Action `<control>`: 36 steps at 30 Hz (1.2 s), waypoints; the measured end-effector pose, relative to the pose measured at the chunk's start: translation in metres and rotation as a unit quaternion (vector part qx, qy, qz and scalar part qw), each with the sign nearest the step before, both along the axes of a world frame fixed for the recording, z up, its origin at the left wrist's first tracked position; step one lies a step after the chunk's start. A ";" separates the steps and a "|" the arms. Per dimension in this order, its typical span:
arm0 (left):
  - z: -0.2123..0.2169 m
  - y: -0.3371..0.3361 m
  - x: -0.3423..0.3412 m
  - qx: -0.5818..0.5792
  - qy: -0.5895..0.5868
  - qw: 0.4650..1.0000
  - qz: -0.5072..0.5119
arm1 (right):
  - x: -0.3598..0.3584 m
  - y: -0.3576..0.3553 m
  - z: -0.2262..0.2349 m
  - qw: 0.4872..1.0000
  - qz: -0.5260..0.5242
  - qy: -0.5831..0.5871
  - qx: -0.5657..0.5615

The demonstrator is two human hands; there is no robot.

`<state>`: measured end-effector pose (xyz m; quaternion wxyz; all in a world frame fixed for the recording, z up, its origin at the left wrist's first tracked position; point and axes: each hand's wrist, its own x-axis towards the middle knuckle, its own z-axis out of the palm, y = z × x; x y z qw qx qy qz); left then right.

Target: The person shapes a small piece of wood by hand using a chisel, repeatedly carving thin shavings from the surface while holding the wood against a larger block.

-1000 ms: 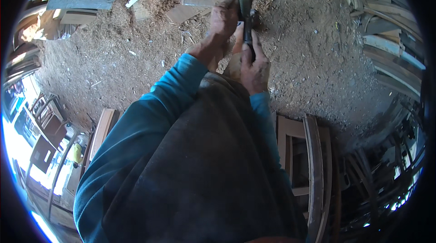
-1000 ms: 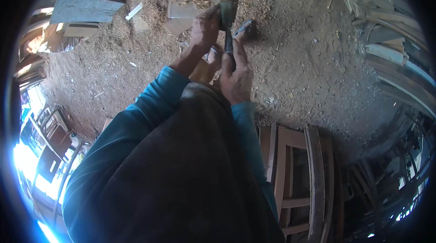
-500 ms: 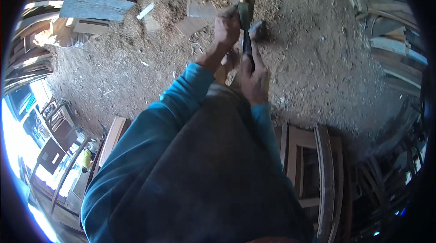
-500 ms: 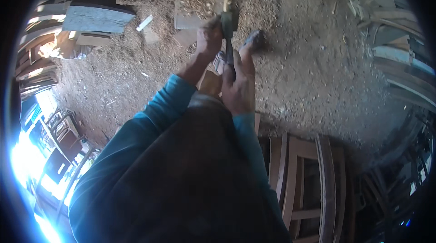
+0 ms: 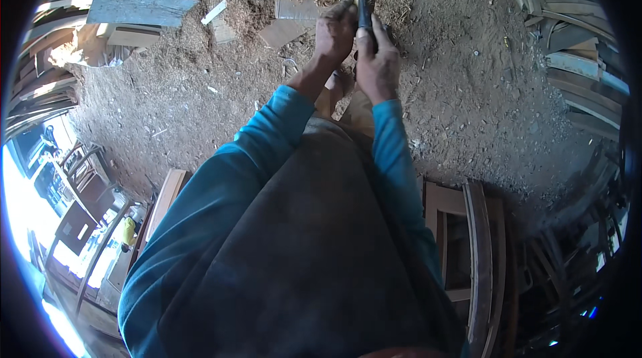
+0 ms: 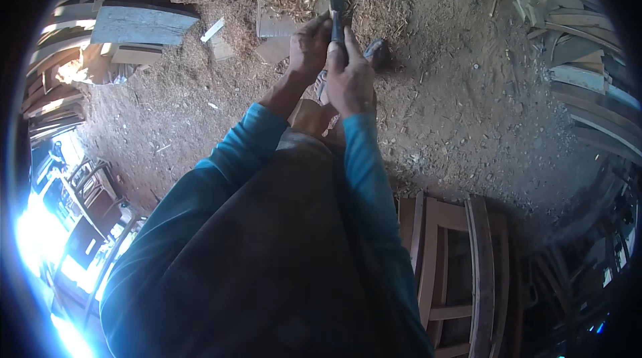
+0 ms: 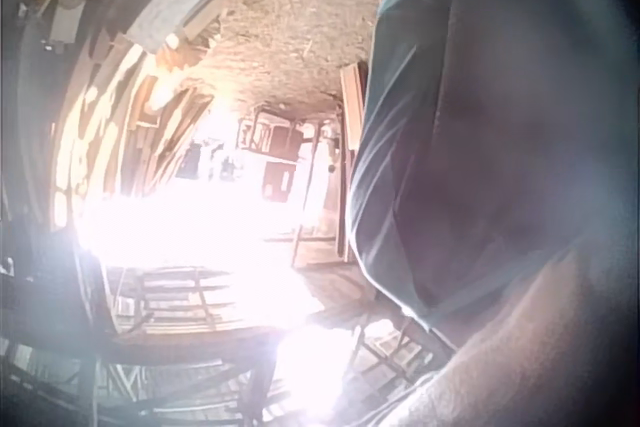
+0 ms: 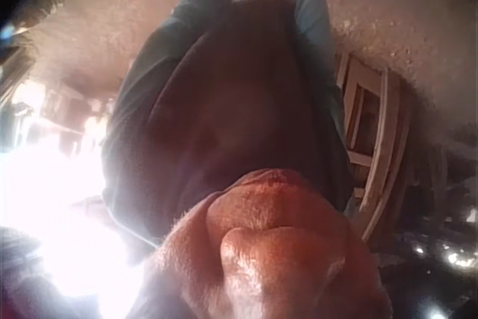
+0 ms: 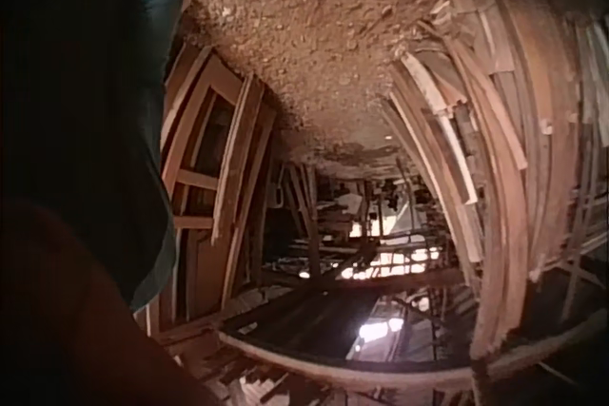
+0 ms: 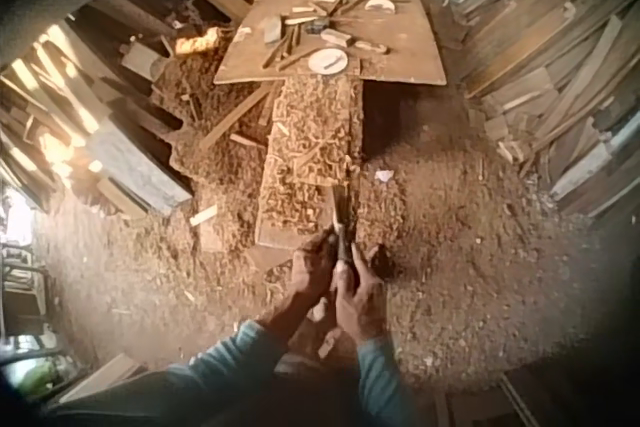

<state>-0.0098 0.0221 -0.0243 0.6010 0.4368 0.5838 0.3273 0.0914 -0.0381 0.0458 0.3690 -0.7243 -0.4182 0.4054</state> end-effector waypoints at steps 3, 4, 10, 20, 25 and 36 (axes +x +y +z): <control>0.005 0.003 -0.003 -0.054 -0.140 0.988 0.032 | 0.002 -0.024 0.015 0.994 -0.021 0.104 -0.025; -0.001 0.004 -0.008 -0.057 -0.154 0.986 0.022 | 0.000 -0.038 0.022 0.993 -0.025 0.114 -0.022; 0.004 -0.004 -0.010 -0.019 -0.132 0.991 -0.013 | 0.000 -0.062 0.024 0.998 0.044 0.031 -0.040; -0.012 0.000 -0.015 -0.010 -0.106 0.994 -0.026 | 0.003 -0.079 0.037 0.995 0.080 -0.051 0.022; 0.010 0.002 -0.011 -0.022 -0.070 0.997 -0.032 | -0.007 -0.050 0.031 0.996 0.062 -0.070 -0.014; -0.001 -0.006 -0.013 0.022 0.050 0.998 -0.039 | -0.015 -0.083 0.031 0.994 0.053 -0.087 -0.025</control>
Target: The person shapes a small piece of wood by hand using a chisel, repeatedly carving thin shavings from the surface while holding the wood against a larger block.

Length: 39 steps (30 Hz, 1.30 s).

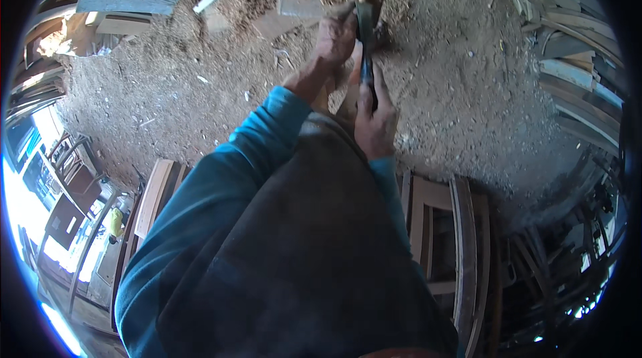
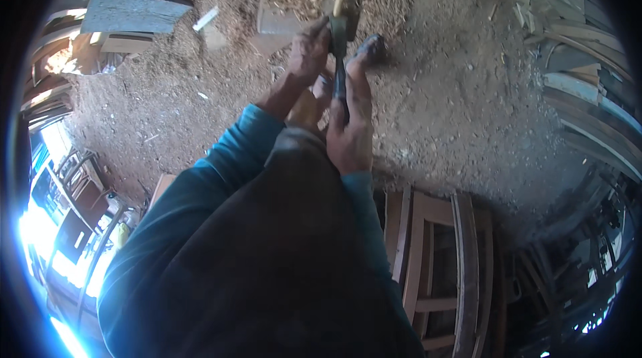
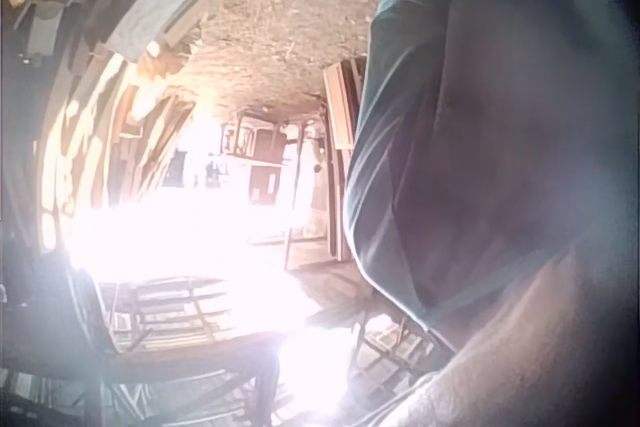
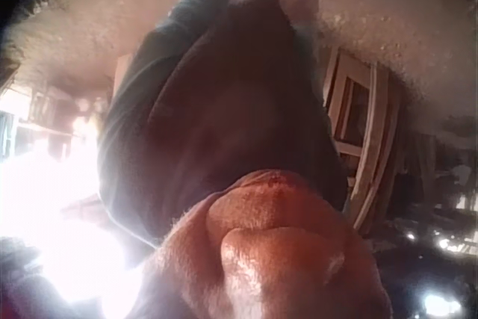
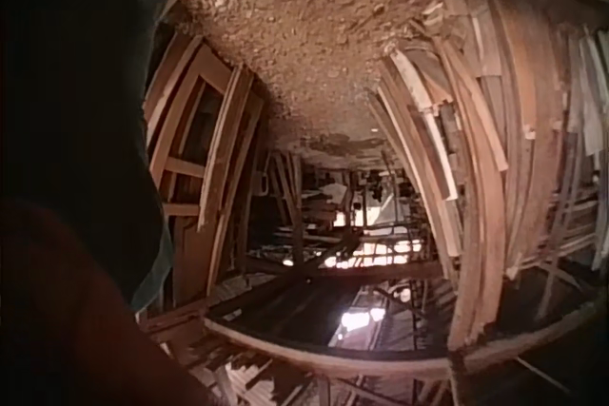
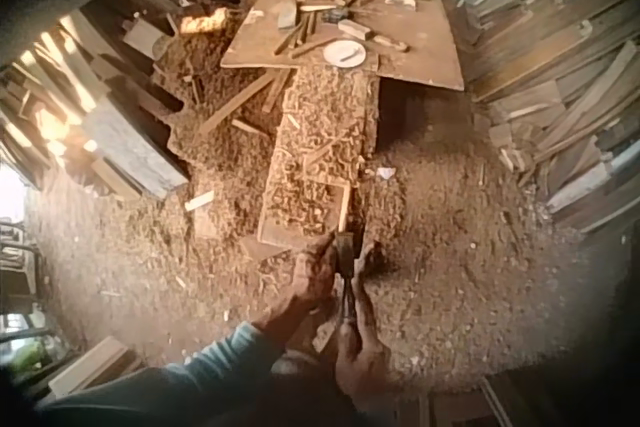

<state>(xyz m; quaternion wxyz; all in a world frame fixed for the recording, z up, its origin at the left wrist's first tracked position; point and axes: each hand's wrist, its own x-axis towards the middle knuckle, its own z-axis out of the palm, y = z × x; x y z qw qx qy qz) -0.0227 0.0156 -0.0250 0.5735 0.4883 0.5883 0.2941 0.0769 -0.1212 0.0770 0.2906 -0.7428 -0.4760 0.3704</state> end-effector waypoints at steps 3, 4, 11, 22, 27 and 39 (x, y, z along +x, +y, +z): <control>-0.005 0.009 -0.003 0.030 -0.048 0.998 0.012 | 0.000 0.018 -0.011 0.999 -0.005 0.022 0.034; 0.010 0.014 0.003 -0.015 -0.105 0.994 0.014 | 0.004 0.032 -0.015 0.999 -0.014 0.031 0.032; 0.010 0.011 0.003 -0.031 -0.094 0.995 0.018 | 0.002 0.024 -0.002 0.997 -0.035 0.069 -0.009; -0.010 0.006 0.002 -0.036 -0.122 0.992 0.009 | 0.010 0.073 -0.015 0.988 -0.051 0.126 -0.078; 0.013 0.008 0.007 -0.048 -0.108 0.993 0.009 | 0.008 0.049 -0.030 0.994 -0.048 0.089 0.038; 0.014 0.008 0.010 -0.028 -0.141 0.989 0.030 | 0.017 0.024 -0.011 0.998 0.000 0.043 0.042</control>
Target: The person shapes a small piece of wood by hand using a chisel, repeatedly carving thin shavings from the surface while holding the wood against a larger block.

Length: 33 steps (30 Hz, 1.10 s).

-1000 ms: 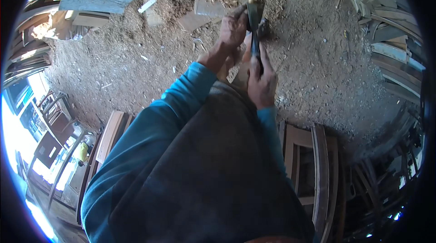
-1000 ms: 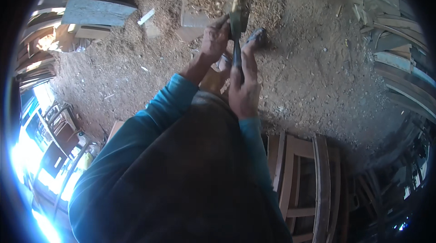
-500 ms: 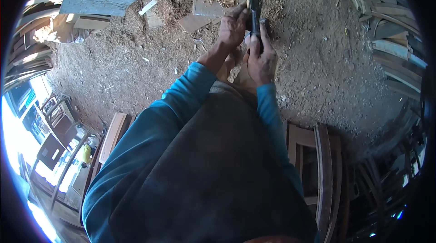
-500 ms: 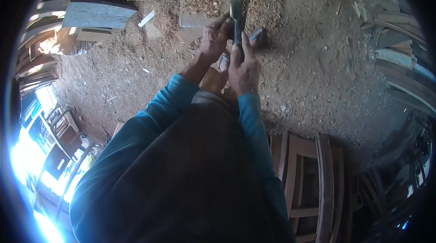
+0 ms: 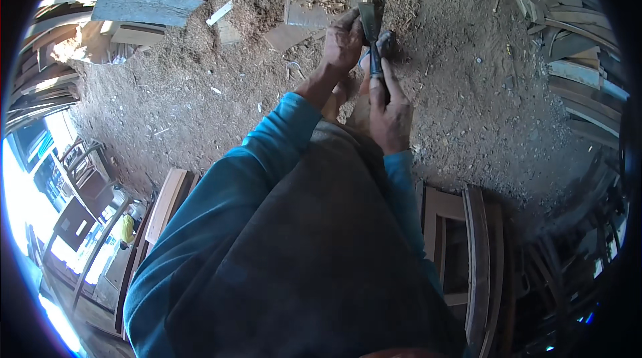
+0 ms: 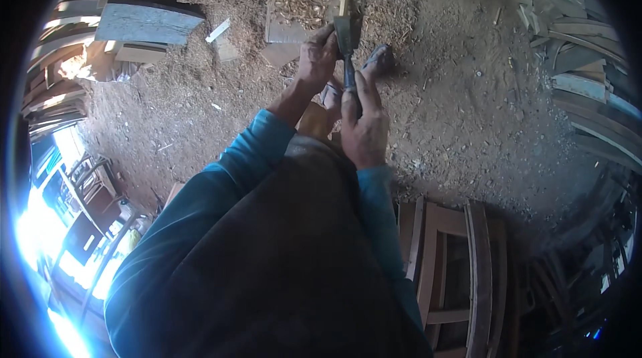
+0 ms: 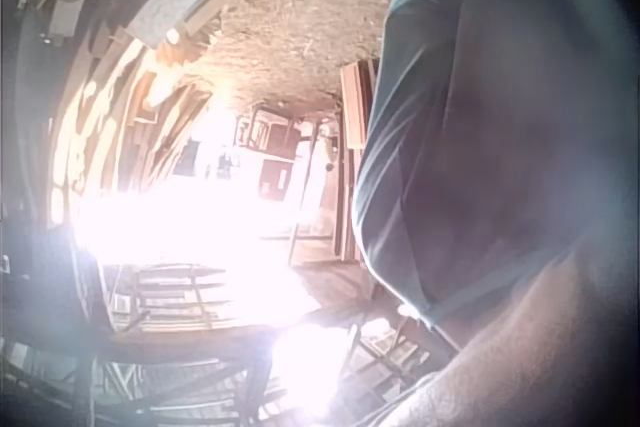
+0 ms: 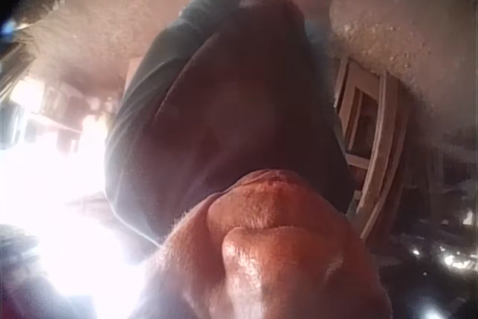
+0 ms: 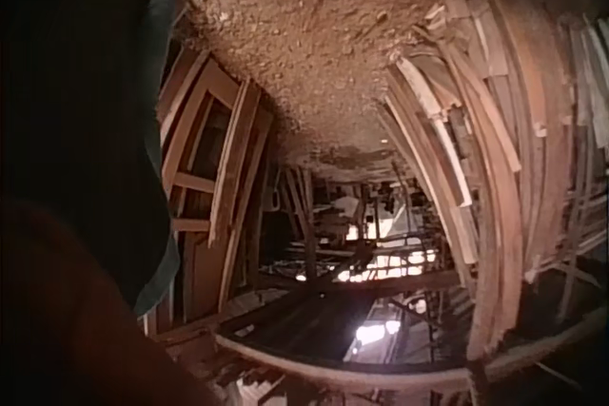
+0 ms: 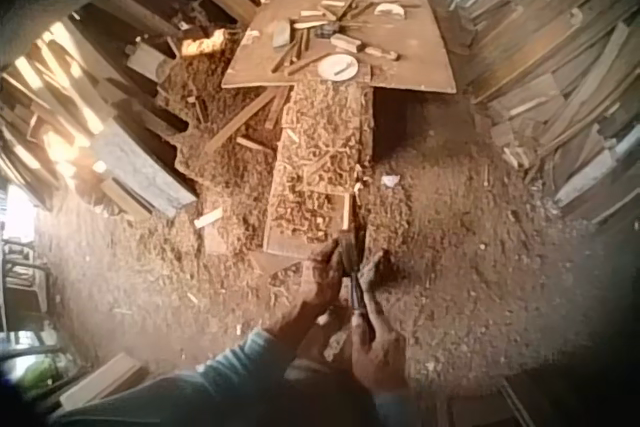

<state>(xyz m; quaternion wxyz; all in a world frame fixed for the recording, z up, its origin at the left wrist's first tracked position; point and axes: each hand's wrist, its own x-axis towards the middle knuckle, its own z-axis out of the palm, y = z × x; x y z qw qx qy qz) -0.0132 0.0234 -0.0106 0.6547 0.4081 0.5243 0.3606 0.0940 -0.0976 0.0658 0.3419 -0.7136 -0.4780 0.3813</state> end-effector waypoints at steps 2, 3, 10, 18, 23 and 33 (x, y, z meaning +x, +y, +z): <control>-0.003 0.000 0.000 -0.012 0.019 1.000 -0.002 | -0.004 0.008 0.004 0.999 0.005 -0.032 0.009; -0.006 -0.002 0.003 -0.011 0.010 1.000 0.008 | -0.002 0.018 0.009 1.000 0.004 -0.025 -0.011; 0.002 0.007 0.003 -0.011 0.084 0.996 -0.013 | -0.006 0.051 0.000 0.998 -0.029 -0.003 -0.060; 0.000 0.001 0.004 -0.065 0.049 0.996 -0.019 | -0.001 0.048 -0.020 0.999 -0.020 -0.020 -0.036; 0.002 -0.004 0.003 0.009 0.099 0.995 -0.019 | -0.004 0.031 0.000 1.000 -0.021 -0.005 -0.020; -0.029 0.002 -0.006 -0.002 0.004 1.000 0.017 | -0.004 0.007 0.010 0.995 -0.039 0.064 -0.063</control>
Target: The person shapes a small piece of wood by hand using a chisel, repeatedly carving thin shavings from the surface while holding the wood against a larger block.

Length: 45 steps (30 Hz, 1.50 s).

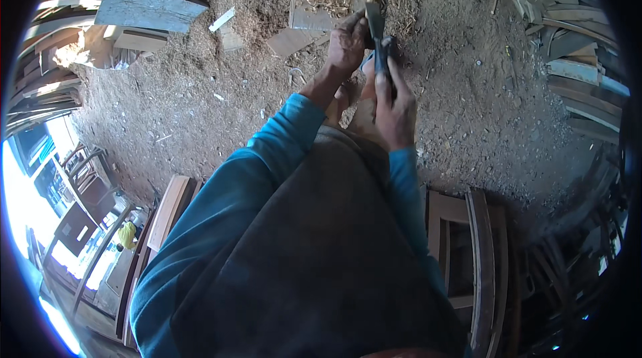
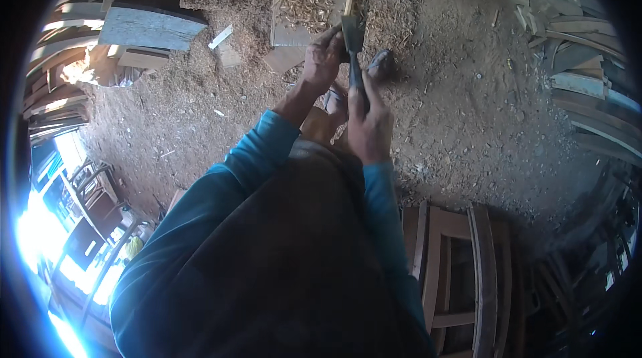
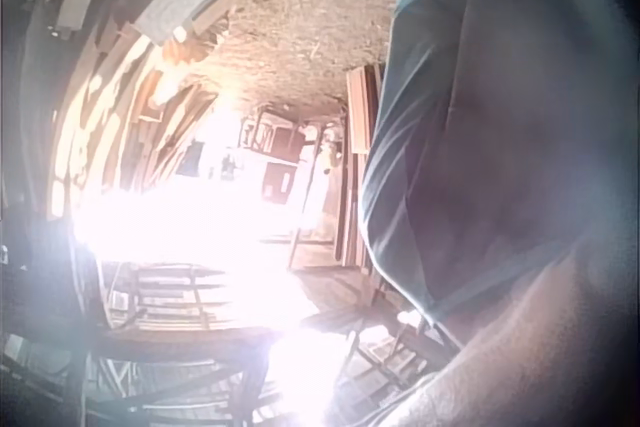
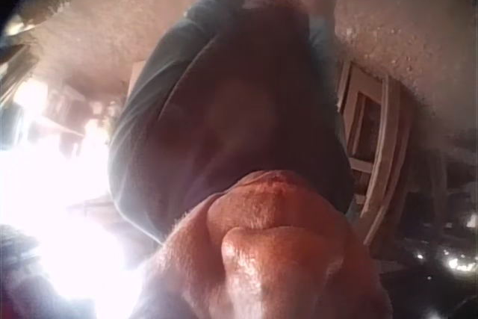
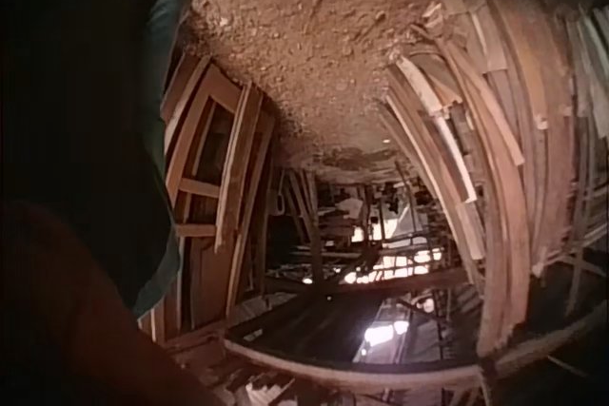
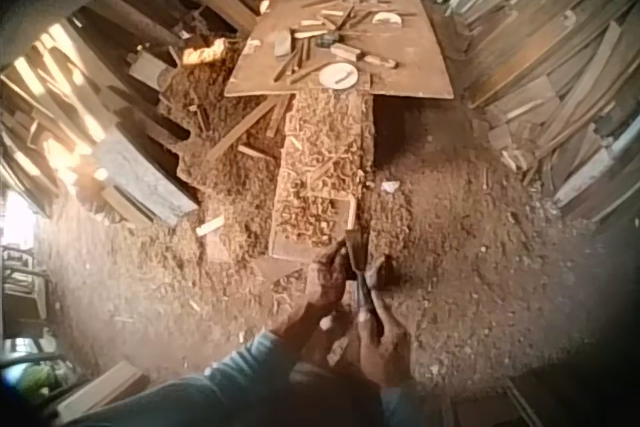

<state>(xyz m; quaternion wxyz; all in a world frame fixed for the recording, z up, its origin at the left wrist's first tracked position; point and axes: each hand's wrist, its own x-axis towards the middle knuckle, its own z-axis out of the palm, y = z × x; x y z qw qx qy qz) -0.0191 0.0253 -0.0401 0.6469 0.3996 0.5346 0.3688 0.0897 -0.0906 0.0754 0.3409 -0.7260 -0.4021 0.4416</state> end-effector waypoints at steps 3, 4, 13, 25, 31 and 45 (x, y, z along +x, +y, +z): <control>0.011 -0.006 0.002 0.043 0.058 0.997 -0.035 | -0.005 -0.021 -0.008 0.999 -0.009 -0.036 0.012; 0.007 -0.004 0.001 0.047 0.054 0.997 -0.035 | -0.006 -0.020 -0.008 0.998 -0.008 -0.047 0.030; 0.013 -0.007 0.006 -0.016 -0.007 1.000 -0.004 | -0.005 0.010 -0.026 0.999 -0.026 -0.026 0.027; 0.010 -0.004 0.011 -0.025 -0.076 0.997 0.009 | 0.014 0.054 -0.014 0.998 -0.051 0.036 0.001; -0.001 -0.005 0.007 -0.008 -0.008 0.999 0.030 | -0.001 -0.007 -0.021 0.995 0.005 -0.085 0.050; 0.020 0.001 0.017 -0.031 -0.032 0.999 0.011 | 0.014 0.059 -0.017 0.996 -0.006 -0.090 -0.028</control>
